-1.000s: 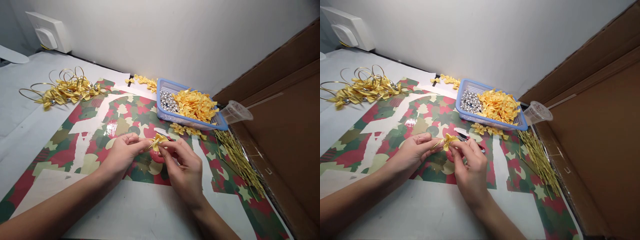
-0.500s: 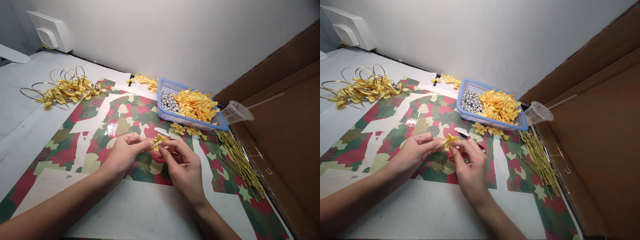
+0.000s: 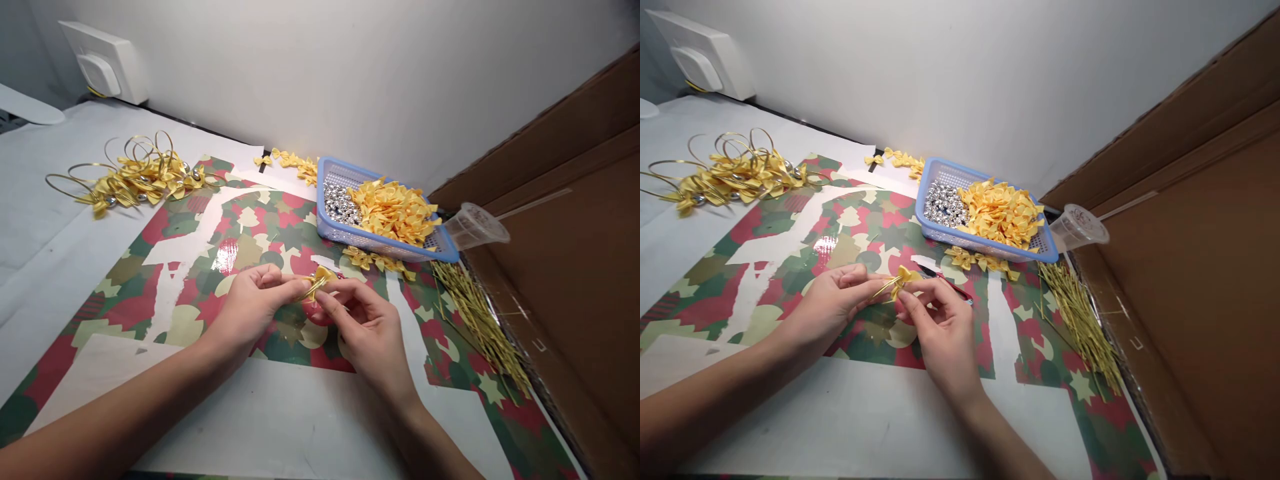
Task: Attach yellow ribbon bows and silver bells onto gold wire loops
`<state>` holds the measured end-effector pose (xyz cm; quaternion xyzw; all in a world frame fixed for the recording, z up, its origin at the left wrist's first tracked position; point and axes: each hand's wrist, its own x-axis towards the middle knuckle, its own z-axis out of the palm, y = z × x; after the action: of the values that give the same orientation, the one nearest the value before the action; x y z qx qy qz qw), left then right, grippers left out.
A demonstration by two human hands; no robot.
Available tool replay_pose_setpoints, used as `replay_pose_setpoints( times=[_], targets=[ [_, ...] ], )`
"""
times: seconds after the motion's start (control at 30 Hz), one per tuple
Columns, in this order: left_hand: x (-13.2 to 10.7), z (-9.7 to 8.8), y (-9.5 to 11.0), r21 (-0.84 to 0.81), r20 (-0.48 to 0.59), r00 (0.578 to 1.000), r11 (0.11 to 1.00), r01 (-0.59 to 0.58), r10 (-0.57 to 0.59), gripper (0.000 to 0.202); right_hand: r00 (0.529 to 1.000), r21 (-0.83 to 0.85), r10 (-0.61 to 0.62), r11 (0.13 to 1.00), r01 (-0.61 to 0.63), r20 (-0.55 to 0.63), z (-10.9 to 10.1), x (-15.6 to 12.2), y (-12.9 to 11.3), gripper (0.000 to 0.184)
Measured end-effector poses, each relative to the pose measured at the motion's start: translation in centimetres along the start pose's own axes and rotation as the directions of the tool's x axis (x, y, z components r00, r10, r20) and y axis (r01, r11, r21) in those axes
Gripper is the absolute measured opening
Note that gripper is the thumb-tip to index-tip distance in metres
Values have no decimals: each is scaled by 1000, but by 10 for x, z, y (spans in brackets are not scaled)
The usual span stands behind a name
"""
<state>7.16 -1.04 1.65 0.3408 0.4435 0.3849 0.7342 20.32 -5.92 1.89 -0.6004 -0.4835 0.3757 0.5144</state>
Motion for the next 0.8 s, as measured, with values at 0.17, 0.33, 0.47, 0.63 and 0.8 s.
replay_pose_setpoints(
  times=[0.17, 0.33, 0.47, 0.63, 0.8],
  targets=[
    [-2, 2, 3, -2, -44, 999, 1000, -26, 25, 50, 986, -191, -159, 970, 148, -48, 1, -1, -1, 10],
    [-2, 4, 4, -21, -65, 998, 1000, -21, 20, 50, 939, -369, -341, 878, 305, -35, -1, -2, 0, 12],
    [-2, 4, 3, -10, -79, 997, 1000, -24, 23, 50, 933, -413, -359, 854, 317, -26, -1, -3, -1, 12],
    [-3, 4, 2, 44, -63, 998, 999, -9, 12, 51, 941, -371, -338, 878, 303, -32, 0, -4, 0, 12],
    [-4, 3, 3, 79, -45, 999, 997, -14, 18, 52, 968, -272, -249, 934, 231, -34, 1, -5, 2, 10]
  ],
)
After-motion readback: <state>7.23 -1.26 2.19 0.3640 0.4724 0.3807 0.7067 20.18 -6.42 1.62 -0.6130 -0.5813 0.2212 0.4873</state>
